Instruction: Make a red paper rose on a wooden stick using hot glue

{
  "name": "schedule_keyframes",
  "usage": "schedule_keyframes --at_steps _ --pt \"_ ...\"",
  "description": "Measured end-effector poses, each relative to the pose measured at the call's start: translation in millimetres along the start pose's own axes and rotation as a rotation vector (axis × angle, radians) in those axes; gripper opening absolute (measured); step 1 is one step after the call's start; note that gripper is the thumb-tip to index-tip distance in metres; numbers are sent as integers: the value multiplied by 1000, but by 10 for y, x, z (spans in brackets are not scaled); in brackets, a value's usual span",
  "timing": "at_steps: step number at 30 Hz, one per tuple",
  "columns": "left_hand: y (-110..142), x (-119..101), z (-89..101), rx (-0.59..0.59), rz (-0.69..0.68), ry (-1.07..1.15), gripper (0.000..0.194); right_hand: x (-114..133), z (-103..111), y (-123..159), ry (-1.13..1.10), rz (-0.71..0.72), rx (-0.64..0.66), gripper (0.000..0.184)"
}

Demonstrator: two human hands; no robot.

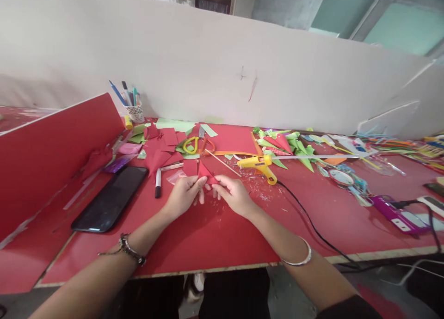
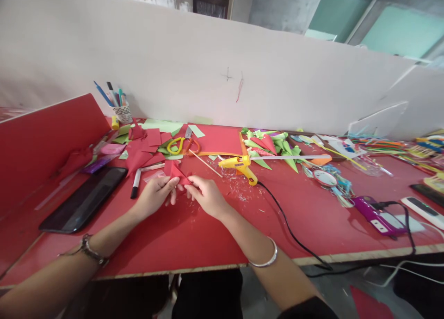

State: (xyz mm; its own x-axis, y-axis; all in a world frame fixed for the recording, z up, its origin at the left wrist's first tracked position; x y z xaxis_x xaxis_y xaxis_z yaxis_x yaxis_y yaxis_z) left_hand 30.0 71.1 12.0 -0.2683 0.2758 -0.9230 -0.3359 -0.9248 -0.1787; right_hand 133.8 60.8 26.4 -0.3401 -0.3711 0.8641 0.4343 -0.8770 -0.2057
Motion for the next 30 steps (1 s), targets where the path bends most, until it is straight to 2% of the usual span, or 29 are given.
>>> schedule_keyframes --at_steps 3,12,19,25,30 --pt "0 -41 10 17 -30 -40 40 40 15 8 81 6 0 21" --pt "-3 -129 60 6 -125 -115 37 12 -21 15 91 -8 25 29" --pt "-9 -155 117 -11 -136 -200 29 17 -174 60 21 -70 220 29" --pt "-18 -101 77 -27 -125 -221 41 -9 -158 52 0 -96 163 29" --pt "7 -174 34 -9 -181 -249 39 6 -169 42 -32 -82 158 27"
Point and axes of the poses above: each hand's wrist, its own y-axis away from the middle knuckle, its own z-axis out of the back of the hand, x = y × z, the point moved 8 cm from there along -y, towards the middle knuckle, and after that the axes turned 6 degrees about -z, right-handed, at the moved point
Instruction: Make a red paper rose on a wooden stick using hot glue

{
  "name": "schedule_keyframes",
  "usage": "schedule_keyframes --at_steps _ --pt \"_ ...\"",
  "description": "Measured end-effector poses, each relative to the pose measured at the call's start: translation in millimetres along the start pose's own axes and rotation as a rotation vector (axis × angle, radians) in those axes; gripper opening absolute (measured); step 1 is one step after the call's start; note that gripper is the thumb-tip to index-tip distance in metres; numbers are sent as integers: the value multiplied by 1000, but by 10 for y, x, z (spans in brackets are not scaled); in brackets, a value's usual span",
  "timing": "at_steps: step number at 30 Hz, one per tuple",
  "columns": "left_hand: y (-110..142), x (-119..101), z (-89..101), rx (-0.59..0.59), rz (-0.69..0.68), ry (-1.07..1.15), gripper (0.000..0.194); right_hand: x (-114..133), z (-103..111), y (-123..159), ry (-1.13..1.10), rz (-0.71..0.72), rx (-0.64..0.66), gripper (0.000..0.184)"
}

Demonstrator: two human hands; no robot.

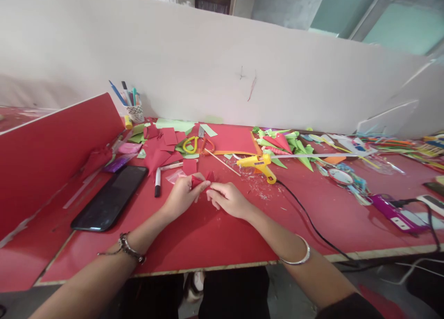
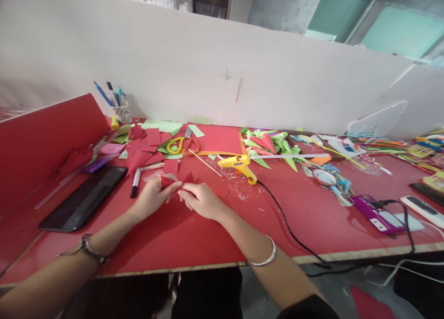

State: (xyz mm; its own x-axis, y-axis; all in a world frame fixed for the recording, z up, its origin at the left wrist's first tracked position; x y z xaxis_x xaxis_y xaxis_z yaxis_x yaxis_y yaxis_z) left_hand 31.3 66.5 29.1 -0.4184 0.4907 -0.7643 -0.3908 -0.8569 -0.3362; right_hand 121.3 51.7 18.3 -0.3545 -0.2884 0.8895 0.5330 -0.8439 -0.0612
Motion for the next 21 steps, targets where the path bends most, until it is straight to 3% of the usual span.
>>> schedule_keyframes --at_steps 3,6,9,12,15,18,21 --pt "19 -21 34 -28 21 14 45 5 8 0 -34 -5 19 31" --pt "40 15 139 -150 83 50 49 -1 23 1 -78 -3 38 31" --pt "40 0 257 -279 44 30 33 -37 34 -6 -100 -10 48 32" --pt "26 36 279 -297 52 41 23 -92 68 -26 -129 -29 14 32" --pt "5 68 191 -200 68 105 21 -130 186 -36 -186 -39 -126 33" --pt "3 34 6 3 48 161 20 -100 310 -8 -168 -6 -281 33" --pt "30 -31 -107 127 4 146 23 -53 295 7 -122 18 -277 33"
Point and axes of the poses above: each hand's wrist, its own y-axis away from the middle knuckle, its own z-axis out of the back of the hand, x = y × z, the point moved 8 cm from there along -y, towards the middle knuckle, and after that the axes turned 6 degrees about -z, right-handed, at the moved point
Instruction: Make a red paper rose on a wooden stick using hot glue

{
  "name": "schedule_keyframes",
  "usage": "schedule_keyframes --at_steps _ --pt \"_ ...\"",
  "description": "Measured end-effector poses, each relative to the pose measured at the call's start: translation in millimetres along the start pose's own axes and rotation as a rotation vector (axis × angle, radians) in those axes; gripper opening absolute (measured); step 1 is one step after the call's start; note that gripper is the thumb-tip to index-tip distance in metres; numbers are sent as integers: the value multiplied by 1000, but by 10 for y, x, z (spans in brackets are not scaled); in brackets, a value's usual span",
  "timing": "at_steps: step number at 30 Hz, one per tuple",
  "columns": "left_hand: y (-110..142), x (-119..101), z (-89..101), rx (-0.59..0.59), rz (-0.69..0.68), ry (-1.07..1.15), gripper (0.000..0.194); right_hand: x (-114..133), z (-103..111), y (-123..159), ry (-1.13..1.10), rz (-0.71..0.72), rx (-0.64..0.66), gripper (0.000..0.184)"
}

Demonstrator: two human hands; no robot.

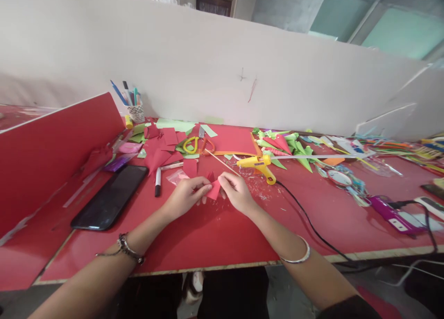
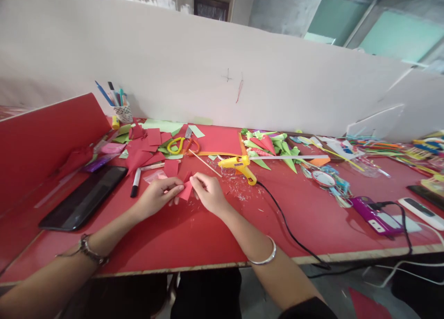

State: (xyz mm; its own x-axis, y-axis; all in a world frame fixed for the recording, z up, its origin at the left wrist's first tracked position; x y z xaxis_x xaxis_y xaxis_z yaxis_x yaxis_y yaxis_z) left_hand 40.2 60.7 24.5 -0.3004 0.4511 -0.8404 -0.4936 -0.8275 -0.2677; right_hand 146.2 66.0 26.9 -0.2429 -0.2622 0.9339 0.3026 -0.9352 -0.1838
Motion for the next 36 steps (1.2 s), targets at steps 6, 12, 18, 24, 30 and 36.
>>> schedule_keyframes --at_steps 6,12,18,24,30,36 --pt "26 -13 -2 -27 -6 -2 23 -24 -189 38 -12 -26 180 40" --pt "40 4 -65 25 18 88 24 -68 -217 42 -54 -55 224 38" --pt "48 22 -86 42 43 118 24 -38 -186 32 13 -30 202 36" --pt "13 -68 -6 -5 -91 -110 30 51 -238 62 176 38 262 36" --pt "1 -81 16 -38 -128 -134 34 9 -302 93 125 -42 335 32" --pt "13 -82 89 -144 -123 -159 34 -2 -322 92 110 -52 358 37"
Point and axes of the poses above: each hand's wrist, its own y-axis away from the middle knuckle, its own z-axis out of the back of the hand, x = y × z, the point moved 8 cm from there along -y, towards the middle knuckle, and after that the axes turned 6 degrees about -z, right-handed, at the moved point
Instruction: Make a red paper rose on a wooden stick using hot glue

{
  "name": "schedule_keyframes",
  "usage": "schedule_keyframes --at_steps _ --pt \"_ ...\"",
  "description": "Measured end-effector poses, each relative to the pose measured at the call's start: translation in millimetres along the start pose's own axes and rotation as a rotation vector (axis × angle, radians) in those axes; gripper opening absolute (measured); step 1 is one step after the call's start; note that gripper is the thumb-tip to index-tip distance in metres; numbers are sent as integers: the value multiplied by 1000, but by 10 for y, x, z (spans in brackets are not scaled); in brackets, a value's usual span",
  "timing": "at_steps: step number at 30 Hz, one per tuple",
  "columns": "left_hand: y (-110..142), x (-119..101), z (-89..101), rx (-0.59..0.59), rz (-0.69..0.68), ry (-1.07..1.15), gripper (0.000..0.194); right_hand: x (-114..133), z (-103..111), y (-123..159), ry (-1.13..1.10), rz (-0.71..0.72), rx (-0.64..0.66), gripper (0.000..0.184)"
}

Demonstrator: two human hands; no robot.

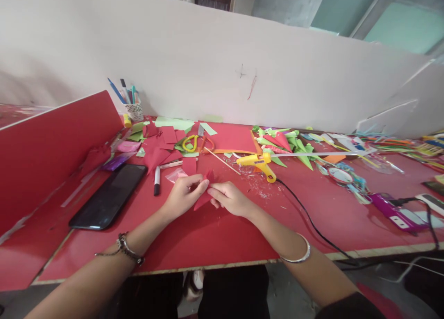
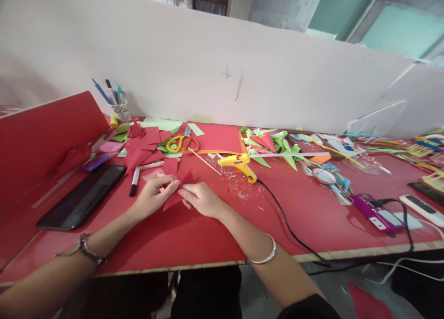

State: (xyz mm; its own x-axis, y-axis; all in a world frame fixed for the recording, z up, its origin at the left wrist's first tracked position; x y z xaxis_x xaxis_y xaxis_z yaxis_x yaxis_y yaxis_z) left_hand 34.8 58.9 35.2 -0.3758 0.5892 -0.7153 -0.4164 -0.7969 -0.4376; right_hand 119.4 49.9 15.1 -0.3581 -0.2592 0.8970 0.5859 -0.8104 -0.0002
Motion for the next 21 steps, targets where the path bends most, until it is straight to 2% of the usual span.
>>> schedule_keyframes --at_steps 4,8,13,17,21 --pt "10 29 -86 89 -5 74 37 14 -31 -5 101 48 29 40" --pt "3 54 -88 75 7 76 40 27 -7 1 37 38 -2 32" --pt "18 101 -27 -16 127 78 46 92 48 13 42 68 -57 32" --pt "32 119 -60 20 191 117 49 122 95 23 125 109 -102 34" --pt "20 117 -70 43 169 112 47 115 107 29 155 124 -123 34"
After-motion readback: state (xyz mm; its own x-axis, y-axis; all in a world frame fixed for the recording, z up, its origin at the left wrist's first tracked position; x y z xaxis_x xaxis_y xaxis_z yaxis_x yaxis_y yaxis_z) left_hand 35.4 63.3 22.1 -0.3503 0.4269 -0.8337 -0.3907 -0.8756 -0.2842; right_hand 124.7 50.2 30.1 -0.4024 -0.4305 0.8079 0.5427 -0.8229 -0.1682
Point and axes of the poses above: each hand's wrist, its own y-axis away from the middle knuckle, its own z-axis out of the back of the hand, x = y × z, the point moved 8 cm from there along -y, towards the middle knuckle, and after that the axes turned 6 degrees about -z, right-handed, at the moved point
